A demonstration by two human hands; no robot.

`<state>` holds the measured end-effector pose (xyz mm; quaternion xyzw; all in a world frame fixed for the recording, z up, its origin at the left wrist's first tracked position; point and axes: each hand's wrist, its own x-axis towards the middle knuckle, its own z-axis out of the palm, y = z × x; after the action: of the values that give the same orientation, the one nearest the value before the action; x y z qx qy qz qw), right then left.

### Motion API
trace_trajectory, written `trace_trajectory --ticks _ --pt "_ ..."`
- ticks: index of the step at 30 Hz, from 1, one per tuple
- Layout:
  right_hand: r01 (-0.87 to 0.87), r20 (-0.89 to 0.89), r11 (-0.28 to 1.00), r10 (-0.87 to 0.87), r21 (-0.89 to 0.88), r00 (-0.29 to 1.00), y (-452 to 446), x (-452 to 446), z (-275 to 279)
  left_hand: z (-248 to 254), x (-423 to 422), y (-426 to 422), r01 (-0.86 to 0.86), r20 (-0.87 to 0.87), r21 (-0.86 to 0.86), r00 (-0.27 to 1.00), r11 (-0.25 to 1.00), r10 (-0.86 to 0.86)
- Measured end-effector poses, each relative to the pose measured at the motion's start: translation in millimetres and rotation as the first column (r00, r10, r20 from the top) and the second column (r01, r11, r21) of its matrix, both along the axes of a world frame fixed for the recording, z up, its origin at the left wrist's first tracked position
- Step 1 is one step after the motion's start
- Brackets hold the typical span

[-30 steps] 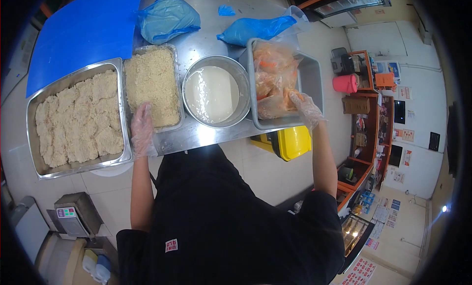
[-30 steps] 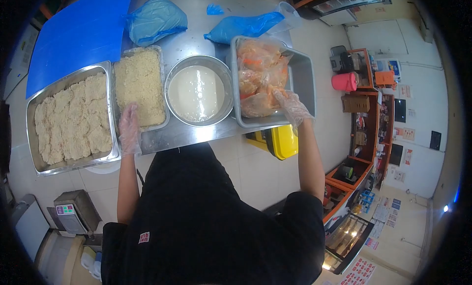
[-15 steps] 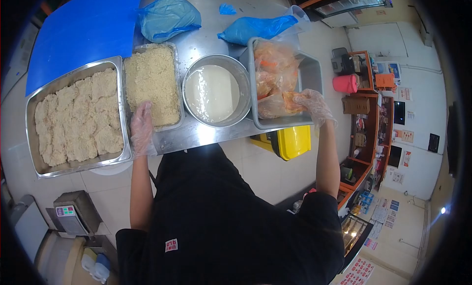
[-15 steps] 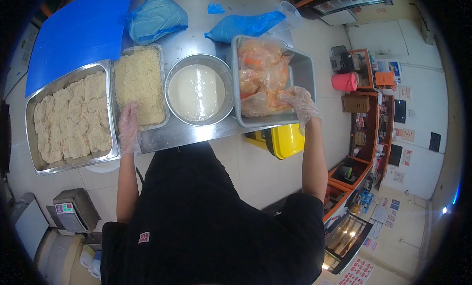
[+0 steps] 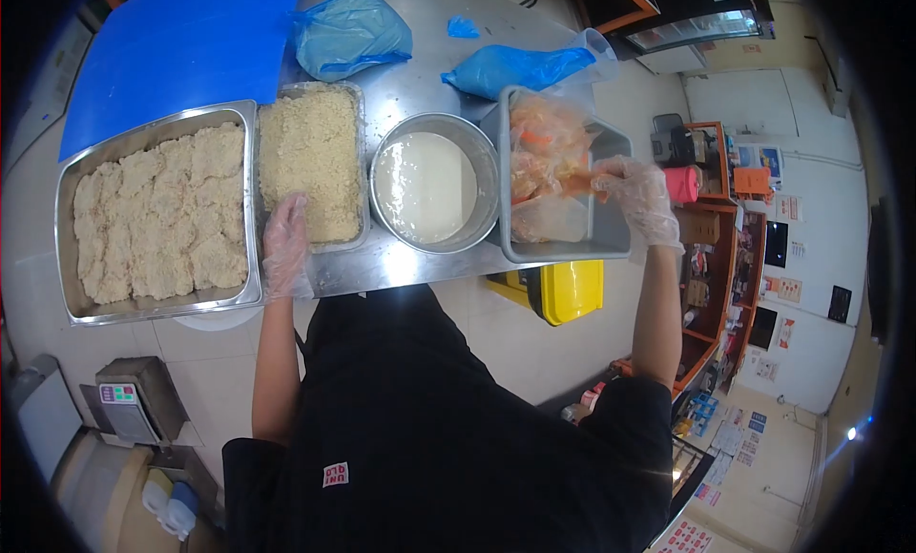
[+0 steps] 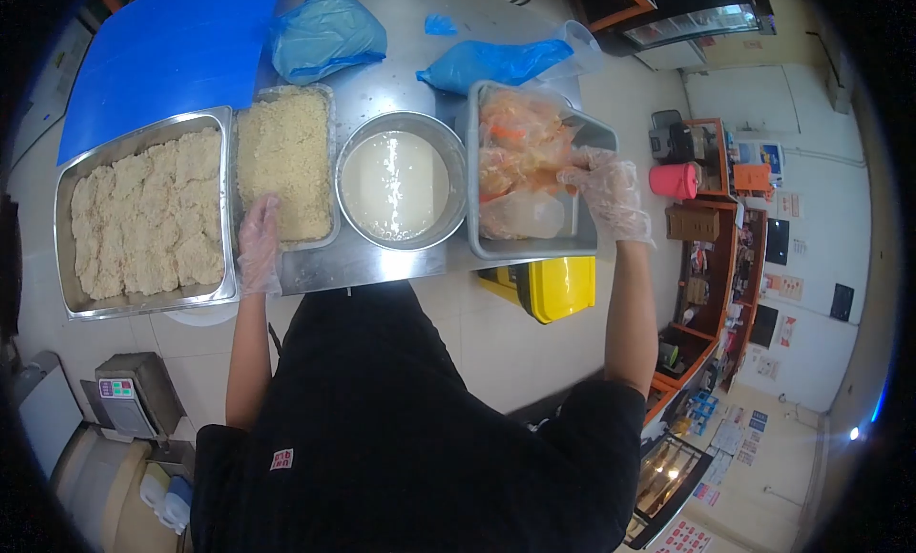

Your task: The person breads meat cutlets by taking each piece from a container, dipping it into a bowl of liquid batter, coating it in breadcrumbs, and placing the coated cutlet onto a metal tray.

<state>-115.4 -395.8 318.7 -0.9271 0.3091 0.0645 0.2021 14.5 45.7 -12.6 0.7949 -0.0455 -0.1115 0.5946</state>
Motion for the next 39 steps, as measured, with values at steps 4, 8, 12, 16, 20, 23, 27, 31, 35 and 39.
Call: trace_trajectory --ticks 4,8,12,16,20,23,27,31,35,39 --pt "-0.283 0.007 0.951 0.286 -0.125 0.958 27 39 7 12 -1 -1 -0.002 0.026 0.052 1.0 0.999 0.001" --pt "-0.434 0.053 0.888 0.446 -0.156 0.894 59 80 -31 18 -2 -3 -0.017 0.072 0.081 0.997 0.997 0.011" --pt "-0.495 0.114 0.868 0.496 -0.031 0.861 83 102 -73 13 1 -1 -0.022 0.079 0.064 0.997 0.998 0.017" --pt "-0.702 0.084 0.692 0.719 -0.165 0.689 104 98 -126 21 2 -4 -0.027 0.064 0.077 0.998 0.997 0.022" --pt "-0.861 0.021 0.481 0.874 -0.165 0.485 110 80 -182 20 1 -4 -0.021 0.086 0.034 0.996 0.999 0.018" --pt "-0.754 0.143 0.623 0.743 0.208 0.654 108 58 -201 20 0 -2 -0.017 0.104 0.024 0.994 1.0 0.014" --pt "-0.797 -0.081 0.531 0.842 0.286 0.533 117 59 -179 14 0 -3 -0.019 0.14 -0.003 0.99 1.0 0.019" --pt "-0.779 -0.245 0.615 0.779 0.12 0.577 118 76 -169 14 -1 -1 -0.015 0.132 -0.027 0.991 1.0 0.018" --pt "-0.732 -0.099 0.682 0.728 0.003 0.678 101 99 -205 11 0 -1 -0.007 0.158 -0.022 0.987 1.0 0.011" --pt "-0.749 -0.058 0.659 0.747 -0.071 0.662 97 109 -233 10 1 -1 -0.016 0.142 -0.028 0.99 0.999 0.02"
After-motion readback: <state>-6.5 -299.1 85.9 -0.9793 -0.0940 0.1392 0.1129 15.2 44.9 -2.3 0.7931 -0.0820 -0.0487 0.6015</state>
